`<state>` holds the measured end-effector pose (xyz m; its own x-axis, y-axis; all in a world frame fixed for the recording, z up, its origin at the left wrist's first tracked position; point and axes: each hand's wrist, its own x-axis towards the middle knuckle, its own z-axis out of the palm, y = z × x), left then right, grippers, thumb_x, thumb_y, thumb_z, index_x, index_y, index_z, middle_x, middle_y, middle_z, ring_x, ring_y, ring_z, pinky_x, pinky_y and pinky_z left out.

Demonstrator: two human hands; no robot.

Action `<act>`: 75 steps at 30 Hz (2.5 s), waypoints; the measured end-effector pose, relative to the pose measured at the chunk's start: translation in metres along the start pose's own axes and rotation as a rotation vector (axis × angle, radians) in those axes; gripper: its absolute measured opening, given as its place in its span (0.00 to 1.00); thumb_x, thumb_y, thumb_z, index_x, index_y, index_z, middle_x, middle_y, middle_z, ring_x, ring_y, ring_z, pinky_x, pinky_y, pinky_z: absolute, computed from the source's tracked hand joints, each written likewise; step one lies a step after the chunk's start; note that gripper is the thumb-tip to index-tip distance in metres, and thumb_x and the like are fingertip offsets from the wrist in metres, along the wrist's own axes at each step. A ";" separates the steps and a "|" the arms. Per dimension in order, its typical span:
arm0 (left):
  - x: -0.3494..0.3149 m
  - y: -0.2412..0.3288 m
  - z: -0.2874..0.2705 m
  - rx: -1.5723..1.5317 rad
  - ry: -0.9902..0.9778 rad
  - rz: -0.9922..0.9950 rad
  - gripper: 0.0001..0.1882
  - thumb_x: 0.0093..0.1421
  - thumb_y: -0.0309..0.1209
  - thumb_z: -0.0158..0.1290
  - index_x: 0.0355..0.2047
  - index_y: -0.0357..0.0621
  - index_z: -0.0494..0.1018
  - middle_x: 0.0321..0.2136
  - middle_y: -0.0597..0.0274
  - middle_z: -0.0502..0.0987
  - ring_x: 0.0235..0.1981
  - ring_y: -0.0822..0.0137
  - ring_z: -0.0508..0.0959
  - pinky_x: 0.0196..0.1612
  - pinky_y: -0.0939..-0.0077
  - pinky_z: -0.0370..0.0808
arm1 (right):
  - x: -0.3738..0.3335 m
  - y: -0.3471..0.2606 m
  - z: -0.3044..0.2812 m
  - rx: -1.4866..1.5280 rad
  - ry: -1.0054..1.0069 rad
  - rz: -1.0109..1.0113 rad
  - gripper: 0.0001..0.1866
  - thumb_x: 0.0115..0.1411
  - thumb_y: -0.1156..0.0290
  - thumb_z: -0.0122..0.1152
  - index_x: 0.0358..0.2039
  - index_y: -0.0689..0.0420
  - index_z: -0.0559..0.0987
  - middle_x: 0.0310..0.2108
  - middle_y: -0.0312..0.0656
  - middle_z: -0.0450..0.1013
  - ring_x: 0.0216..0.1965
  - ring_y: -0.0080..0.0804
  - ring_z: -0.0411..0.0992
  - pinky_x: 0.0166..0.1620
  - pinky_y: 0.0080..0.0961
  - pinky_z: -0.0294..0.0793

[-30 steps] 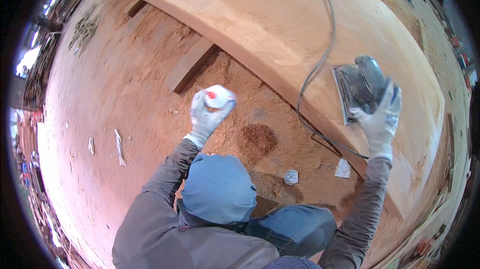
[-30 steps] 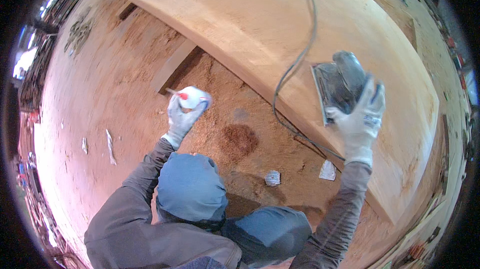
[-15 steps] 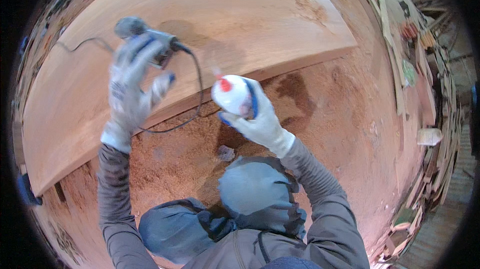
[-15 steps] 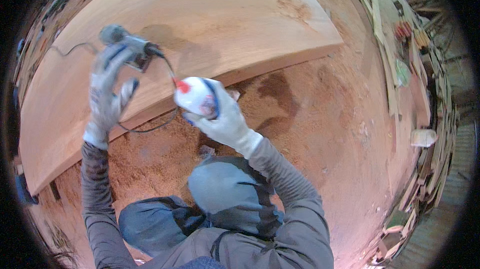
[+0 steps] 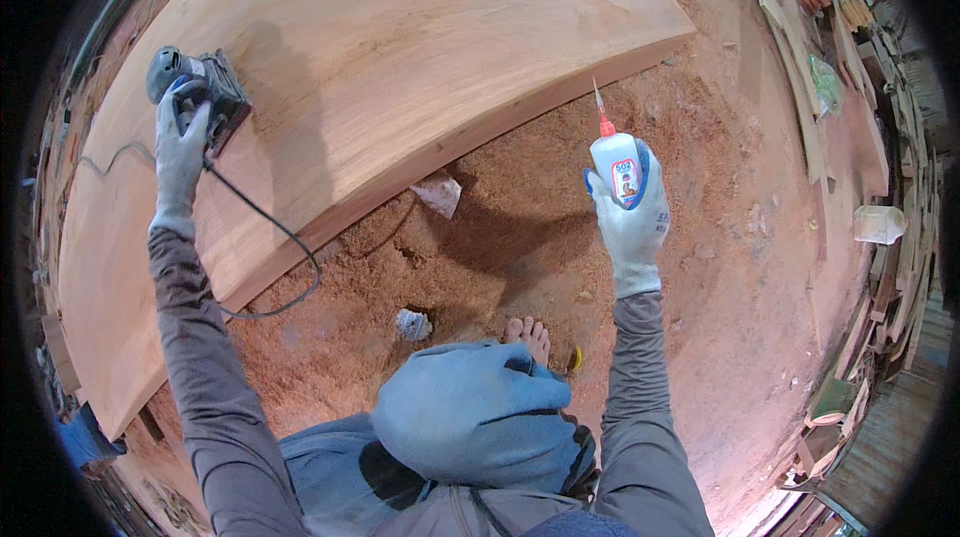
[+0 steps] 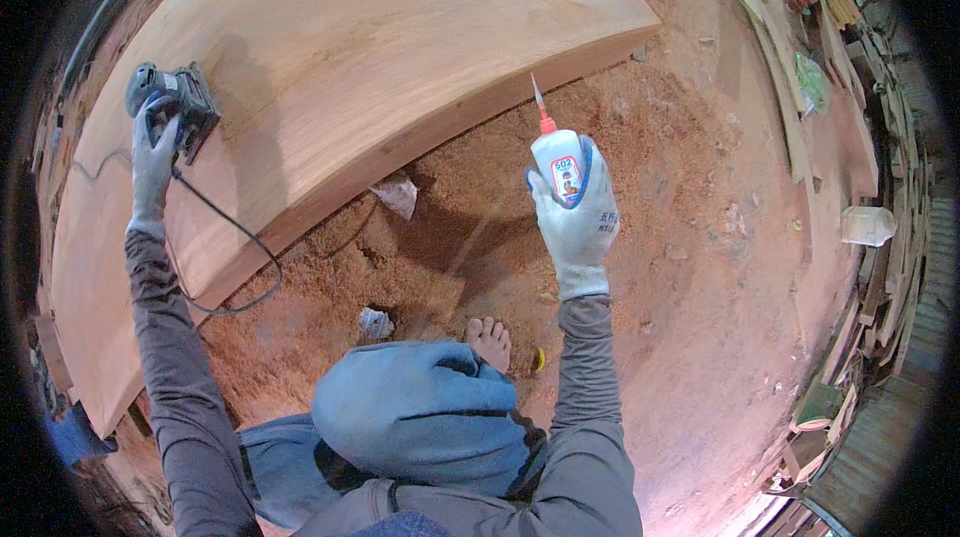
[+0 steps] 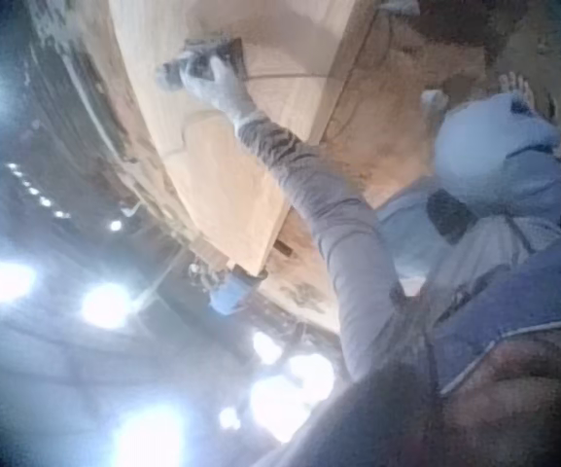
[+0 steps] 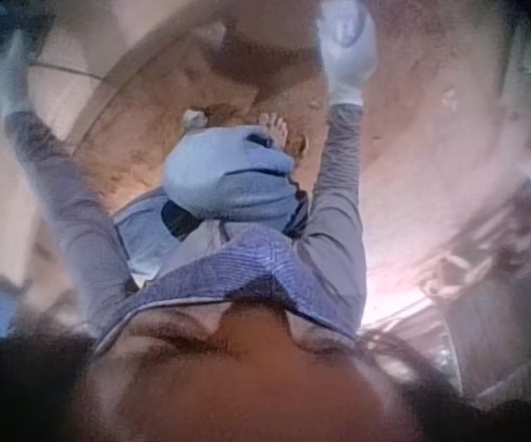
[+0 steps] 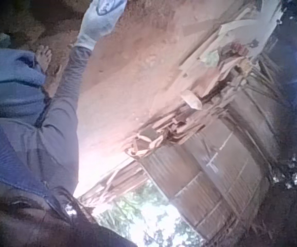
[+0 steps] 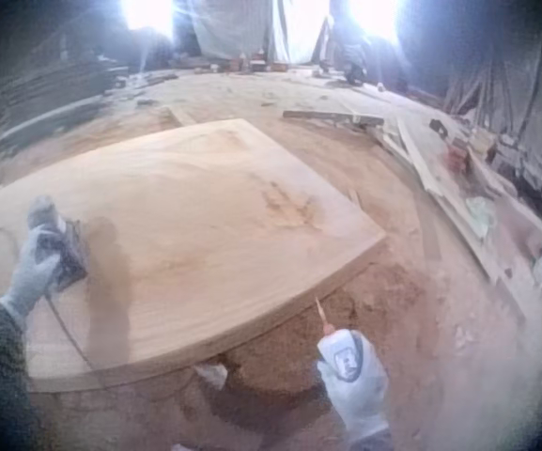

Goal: The person applies wood glue to the edge of a large wooden board and then uses an electric sander to smooth the surface. The person repeats the gluing and sanding process on different sections of the board.

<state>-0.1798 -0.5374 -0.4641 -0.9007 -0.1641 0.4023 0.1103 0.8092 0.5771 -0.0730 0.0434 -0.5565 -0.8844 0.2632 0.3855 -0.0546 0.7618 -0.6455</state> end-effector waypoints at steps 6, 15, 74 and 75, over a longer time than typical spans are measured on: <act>-0.012 0.037 -0.027 -0.092 -0.267 -0.182 0.20 0.70 0.29 0.54 0.62 0.47 0.73 0.47 0.70 0.76 0.39 0.79 0.75 0.40 0.82 0.74 | 0.026 0.026 0.018 0.494 -0.053 0.253 0.40 0.53 0.63 0.83 0.62 0.61 0.73 0.55 0.48 0.78 0.55 0.44 0.80 0.56 0.36 0.80; -0.001 0.061 -0.012 -0.070 -0.349 -0.237 0.19 0.67 0.24 0.52 0.58 0.42 0.76 0.48 0.74 0.75 0.37 0.81 0.74 0.38 0.85 0.73 | 0.033 -0.066 0.101 0.487 -0.234 -0.614 0.36 0.52 0.53 0.74 0.56 0.58 0.73 0.68 0.60 0.67 0.72 0.60 0.61 0.75 0.58 0.51; 0.006 0.042 -0.002 0.071 -0.264 -0.135 0.20 0.64 0.26 0.55 0.56 0.51 0.75 0.32 0.75 0.74 0.30 0.82 0.70 0.32 0.83 0.68 | -0.016 -0.061 0.091 0.335 -0.412 -0.635 0.32 0.49 0.52 0.71 0.49 0.58 0.74 0.73 0.60 0.60 0.76 0.60 0.56 0.76 0.65 0.43; 0.008 0.043 -0.003 0.080 -0.269 -0.134 0.20 0.64 0.26 0.55 0.56 0.51 0.75 0.32 0.75 0.73 0.30 0.82 0.70 0.32 0.83 0.68 | -0.009 -0.053 0.092 0.283 -0.351 -0.627 0.32 0.52 0.50 0.71 0.50 0.59 0.74 0.72 0.67 0.60 0.76 0.68 0.53 0.76 0.65 0.43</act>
<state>-0.1806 -0.5056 -0.4338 -0.9851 -0.1258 0.1177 -0.0409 0.8342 0.5499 -0.1052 -0.0537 -0.5869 -0.7417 -0.4067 0.5333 -0.6684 0.5138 -0.5378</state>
